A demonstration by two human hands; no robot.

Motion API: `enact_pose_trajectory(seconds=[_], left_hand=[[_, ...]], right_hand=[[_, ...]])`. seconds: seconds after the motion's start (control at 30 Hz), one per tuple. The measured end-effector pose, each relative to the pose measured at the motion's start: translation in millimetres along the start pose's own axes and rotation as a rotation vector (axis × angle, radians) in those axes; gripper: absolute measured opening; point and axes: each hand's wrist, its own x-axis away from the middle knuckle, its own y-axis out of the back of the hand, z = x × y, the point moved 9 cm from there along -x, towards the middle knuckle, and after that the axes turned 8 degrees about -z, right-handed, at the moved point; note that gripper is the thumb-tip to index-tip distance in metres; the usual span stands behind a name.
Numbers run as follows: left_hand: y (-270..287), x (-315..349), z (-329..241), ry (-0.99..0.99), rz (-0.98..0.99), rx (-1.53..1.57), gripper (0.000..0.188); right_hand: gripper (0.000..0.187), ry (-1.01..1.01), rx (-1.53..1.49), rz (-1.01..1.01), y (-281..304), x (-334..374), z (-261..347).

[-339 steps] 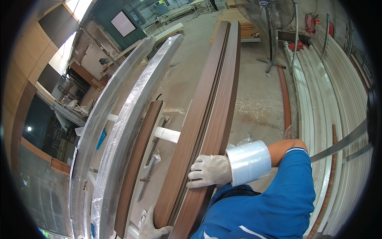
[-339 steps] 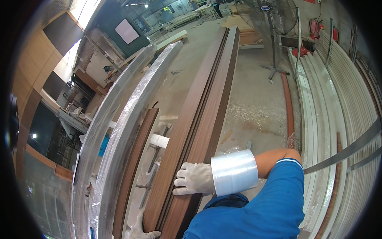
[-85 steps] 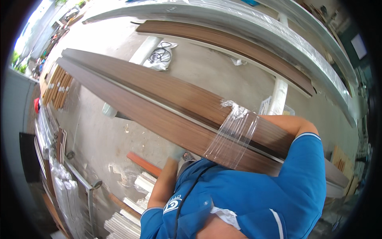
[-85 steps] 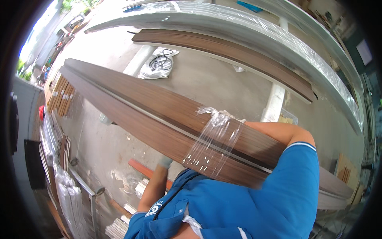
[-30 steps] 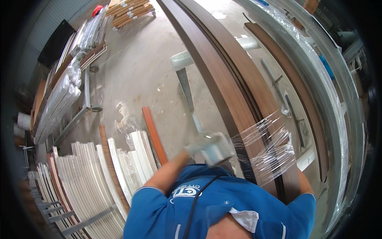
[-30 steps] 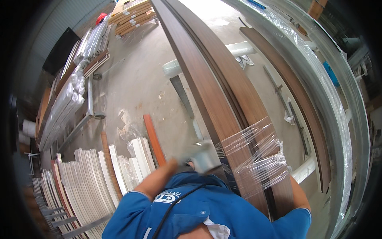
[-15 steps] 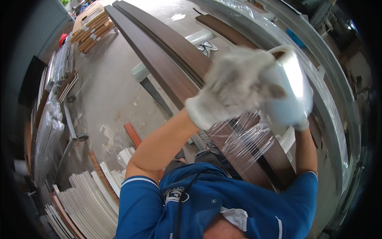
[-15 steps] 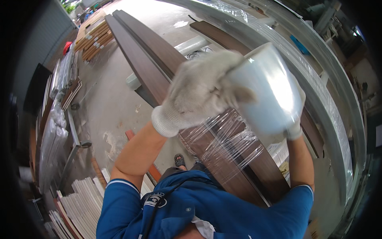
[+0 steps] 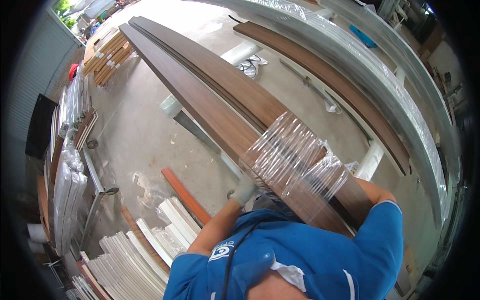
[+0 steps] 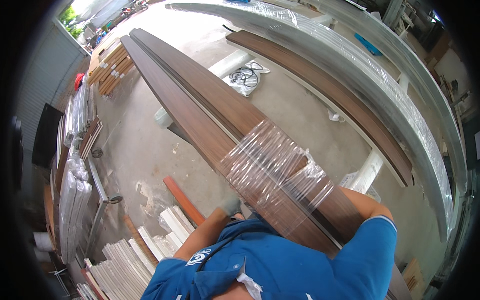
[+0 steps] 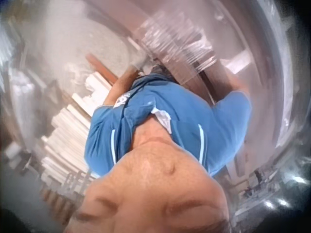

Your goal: The person stacks long wooden planks on a metal rack and wraps them with clear plastic film. They repeatedly pick up planks, align them, and roll the film around the stack to secure it.

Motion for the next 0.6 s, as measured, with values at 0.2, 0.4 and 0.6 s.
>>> enact_pose_trajectory(seconds=[0.2,0.4,0.6], left_hand=[[179,133,-166,-0.34,-0.256,0.526,0.056],[19,148,-354,-0.871,0.084,0.13,0.056],[-162,92,-366,-0.825,0.634,-0.208,0.079]], right_hand=[[0.08,0.098,-0.429,-0.463,153,1,24],[0.092,0.81,-0.395,-1.058,288,125,162],[0.036,0.762,0.709,-1.101,277,144,211]])
